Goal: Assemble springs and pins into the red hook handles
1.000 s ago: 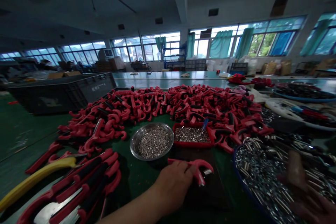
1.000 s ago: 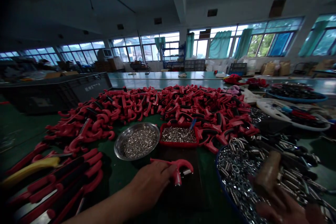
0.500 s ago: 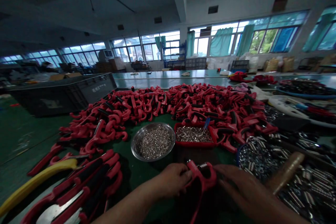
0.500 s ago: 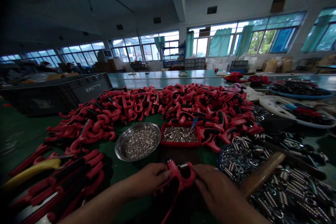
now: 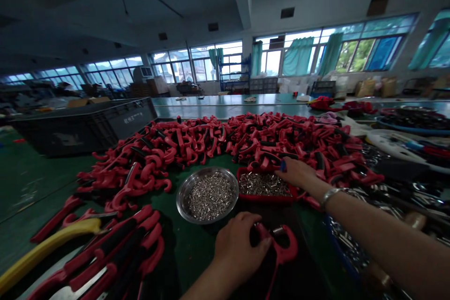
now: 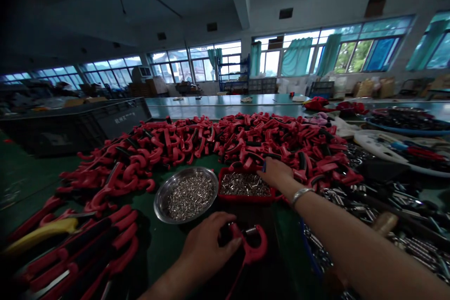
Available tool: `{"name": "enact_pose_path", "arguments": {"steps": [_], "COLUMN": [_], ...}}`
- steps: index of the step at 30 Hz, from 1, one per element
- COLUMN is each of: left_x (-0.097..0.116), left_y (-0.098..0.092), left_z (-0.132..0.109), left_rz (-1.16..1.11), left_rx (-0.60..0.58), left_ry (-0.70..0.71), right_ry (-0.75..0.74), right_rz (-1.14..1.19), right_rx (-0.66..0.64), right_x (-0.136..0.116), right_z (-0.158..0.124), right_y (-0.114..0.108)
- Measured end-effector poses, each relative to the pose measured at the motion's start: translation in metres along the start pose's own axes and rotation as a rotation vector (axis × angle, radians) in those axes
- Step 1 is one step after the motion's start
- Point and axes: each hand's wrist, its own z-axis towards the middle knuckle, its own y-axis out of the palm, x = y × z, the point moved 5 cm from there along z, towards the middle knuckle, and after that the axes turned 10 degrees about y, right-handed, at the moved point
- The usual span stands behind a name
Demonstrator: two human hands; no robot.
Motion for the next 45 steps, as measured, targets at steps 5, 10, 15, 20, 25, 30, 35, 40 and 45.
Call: {"name": "enact_pose_path", "arguments": {"steps": [5,10,15,20,25,30,35,40,45], "left_x": [-0.003,-0.001,0.006,0.013,0.01,-0.002,-0.005,-0.005,-0.007], "left_y": [-0.001,0.0,0.001,0.002,0.0,-0.001,0.002,0.006,0.007], "left_z": [0.008,0.01,0.008,0.004,0.002,-0.006,-0.012,-0.013,-0.013], "left_rz": [-0.066,-0.047,0.052,0.204,0.106,-0.08,-0.125,-0.141,-0.172], "left_rx": [-0.009,-0.004,-0.016,-0.02,0.006,-0.001,-0.004,-0.006,0.011], "left_ry": [0.011,-0.028,-0.046,-0.024,0.02,-0.007,-0.034,-0.071,-0.07], "right_ry": [-0.032,-0.149,-0.279,-0.238,-0.168,-0.134,-0.106,-0.087,-0.076], "right_rz": [0.163,0.355,0.425,0.482,0.617,0.901,0.892,0.968,0.952], "right_rx": [0.1,0.196,0.141,0.221,0.315,0.084,0.087,0.082,0.061], "right_x": [0.001,-0.007,-0.025,-0.021,-0.004,0.006,0.015,0.018,0.019], "right_z": [-0.004,-0.032,-0.049,-0.059,-0.103,-0.169,-0.194,-0.191,-0.188], "right_y": [0.0,-0.008,0.004,-0.017,-0.052,-0.026,0.003,0.016,0.022]}}
